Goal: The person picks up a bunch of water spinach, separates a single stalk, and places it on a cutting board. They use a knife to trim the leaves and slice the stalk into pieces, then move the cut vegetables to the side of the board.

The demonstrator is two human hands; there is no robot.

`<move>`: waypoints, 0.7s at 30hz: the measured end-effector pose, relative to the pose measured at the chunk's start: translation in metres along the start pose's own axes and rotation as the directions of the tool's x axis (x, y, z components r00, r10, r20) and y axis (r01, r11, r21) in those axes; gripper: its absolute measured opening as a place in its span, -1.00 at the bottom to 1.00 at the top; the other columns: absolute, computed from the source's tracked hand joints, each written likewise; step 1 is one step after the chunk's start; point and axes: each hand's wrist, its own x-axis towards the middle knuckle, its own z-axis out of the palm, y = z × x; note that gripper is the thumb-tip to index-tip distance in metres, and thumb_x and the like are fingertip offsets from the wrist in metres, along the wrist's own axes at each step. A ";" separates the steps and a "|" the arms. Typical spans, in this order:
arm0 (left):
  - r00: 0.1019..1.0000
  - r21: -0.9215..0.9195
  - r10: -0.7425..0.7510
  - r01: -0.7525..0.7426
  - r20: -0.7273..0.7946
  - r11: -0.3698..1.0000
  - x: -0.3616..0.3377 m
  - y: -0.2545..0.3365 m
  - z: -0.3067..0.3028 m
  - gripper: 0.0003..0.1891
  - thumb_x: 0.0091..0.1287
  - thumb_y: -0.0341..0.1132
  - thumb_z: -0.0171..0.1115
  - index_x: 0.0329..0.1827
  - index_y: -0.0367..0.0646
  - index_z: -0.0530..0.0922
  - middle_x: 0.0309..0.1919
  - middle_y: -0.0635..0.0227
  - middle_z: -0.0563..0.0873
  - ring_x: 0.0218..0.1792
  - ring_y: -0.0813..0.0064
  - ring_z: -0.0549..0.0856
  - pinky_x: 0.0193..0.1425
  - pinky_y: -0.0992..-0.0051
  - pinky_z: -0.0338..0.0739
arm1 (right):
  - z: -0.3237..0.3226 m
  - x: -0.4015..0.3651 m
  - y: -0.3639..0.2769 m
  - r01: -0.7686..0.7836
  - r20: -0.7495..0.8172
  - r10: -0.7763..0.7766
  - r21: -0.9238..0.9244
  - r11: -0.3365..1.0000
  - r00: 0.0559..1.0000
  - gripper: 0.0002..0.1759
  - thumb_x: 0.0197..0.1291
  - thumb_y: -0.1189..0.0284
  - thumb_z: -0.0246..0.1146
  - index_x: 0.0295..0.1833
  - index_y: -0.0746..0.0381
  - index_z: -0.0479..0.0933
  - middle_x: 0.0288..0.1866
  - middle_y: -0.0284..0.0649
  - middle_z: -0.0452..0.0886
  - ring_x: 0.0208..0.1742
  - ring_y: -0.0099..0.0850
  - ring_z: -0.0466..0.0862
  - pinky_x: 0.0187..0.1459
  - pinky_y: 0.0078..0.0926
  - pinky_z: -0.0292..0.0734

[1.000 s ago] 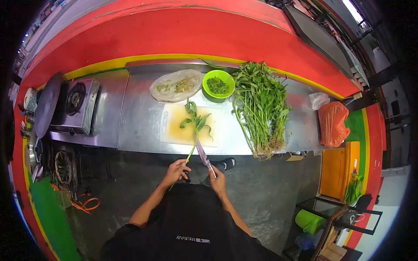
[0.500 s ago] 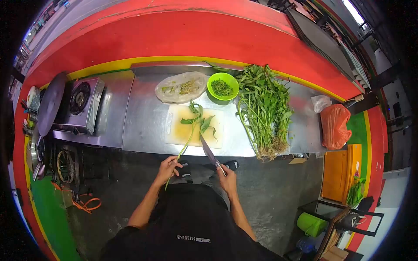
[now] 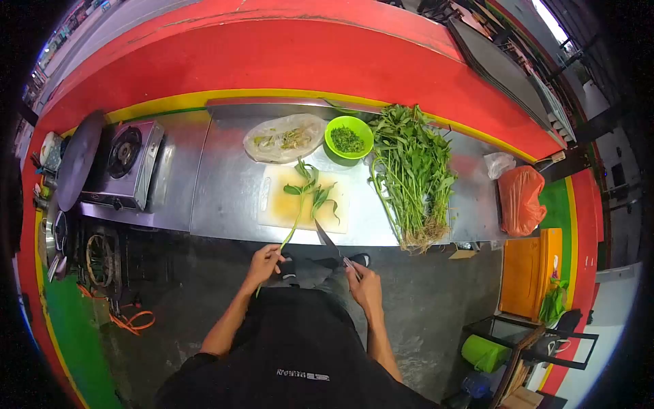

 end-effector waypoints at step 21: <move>0.994 0.131 0.037 -0.051 0.102 0.990 0.028 0.030 -0.045 -0.70 0.54 -0.26 0.07 0.12 -0.34 0.53 -0.34 0.22 0.78 -0.72 0.64 0.50 -0.62 0.59 0.39 | 0.040 0.011 0.026 -0.349 0.225 0.269 0.532 0.771 0.937 -0.72 0.45 0.21 0.17 -0.26 0.14 0.60 -0.58 -0.53 0.38 -0.67 -0.77 0.24 -0.67 -0.71 0.05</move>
